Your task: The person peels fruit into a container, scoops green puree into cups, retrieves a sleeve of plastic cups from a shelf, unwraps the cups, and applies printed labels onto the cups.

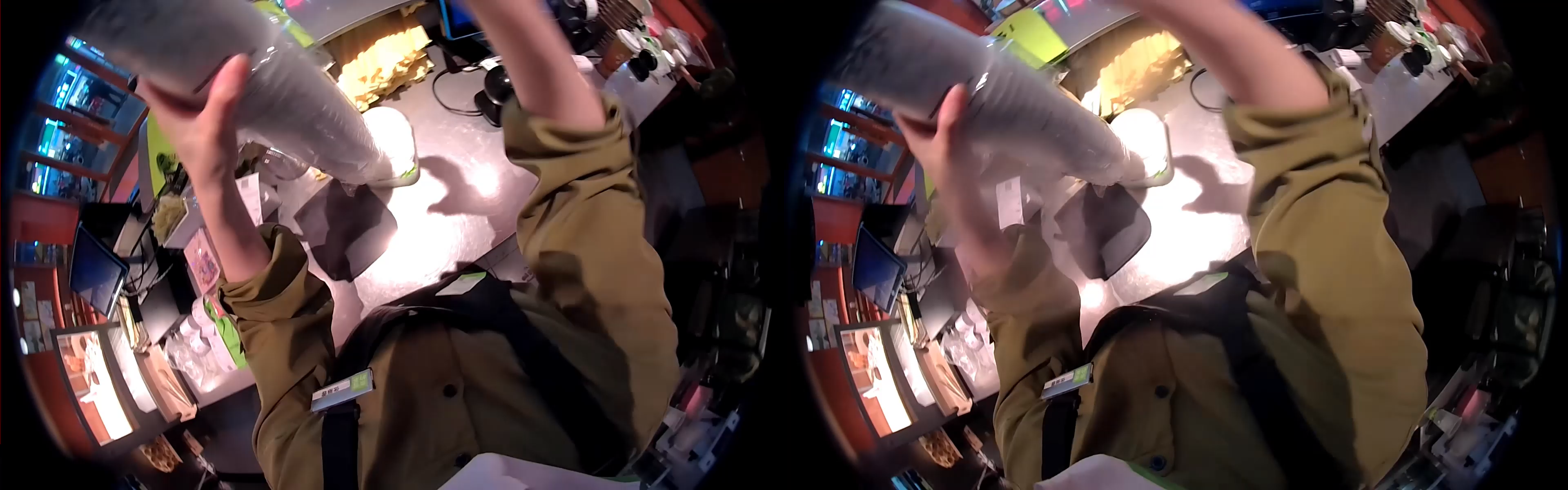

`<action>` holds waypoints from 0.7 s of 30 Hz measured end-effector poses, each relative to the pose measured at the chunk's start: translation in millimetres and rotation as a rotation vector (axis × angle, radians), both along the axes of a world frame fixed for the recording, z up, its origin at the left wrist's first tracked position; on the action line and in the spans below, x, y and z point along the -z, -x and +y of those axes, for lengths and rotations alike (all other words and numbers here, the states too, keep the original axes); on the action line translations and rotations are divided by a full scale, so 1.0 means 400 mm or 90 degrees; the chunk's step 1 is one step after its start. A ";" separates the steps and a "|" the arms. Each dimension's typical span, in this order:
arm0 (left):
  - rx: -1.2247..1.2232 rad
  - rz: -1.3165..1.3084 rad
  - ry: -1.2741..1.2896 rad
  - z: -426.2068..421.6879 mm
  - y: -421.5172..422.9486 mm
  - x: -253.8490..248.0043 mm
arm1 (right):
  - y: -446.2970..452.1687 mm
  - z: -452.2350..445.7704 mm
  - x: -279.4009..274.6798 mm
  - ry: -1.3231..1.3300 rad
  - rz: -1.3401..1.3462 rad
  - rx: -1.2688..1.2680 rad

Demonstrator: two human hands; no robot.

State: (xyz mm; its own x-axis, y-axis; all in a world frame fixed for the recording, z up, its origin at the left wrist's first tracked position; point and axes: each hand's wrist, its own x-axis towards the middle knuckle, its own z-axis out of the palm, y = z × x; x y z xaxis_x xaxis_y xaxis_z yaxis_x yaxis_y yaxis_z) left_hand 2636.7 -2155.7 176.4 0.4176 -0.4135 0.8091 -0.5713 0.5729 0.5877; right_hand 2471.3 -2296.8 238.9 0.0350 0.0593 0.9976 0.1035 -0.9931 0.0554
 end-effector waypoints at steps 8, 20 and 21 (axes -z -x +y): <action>-0.175 0.136 -0.030 0.485 -0.105 0.132 | 0.072 0.067 0.848 -0.121 0.813 0.273; -0.132 -0.084 -0.222 0.584 -0.088 0.220 | -0.244 0.505 -0.032 -0.105 0.562 -0.424; -0.129 -0.099 -0.219 0.596 -0.097 0.227 | -0.250 0.535 -0.084 -0.107 0.655 -0.393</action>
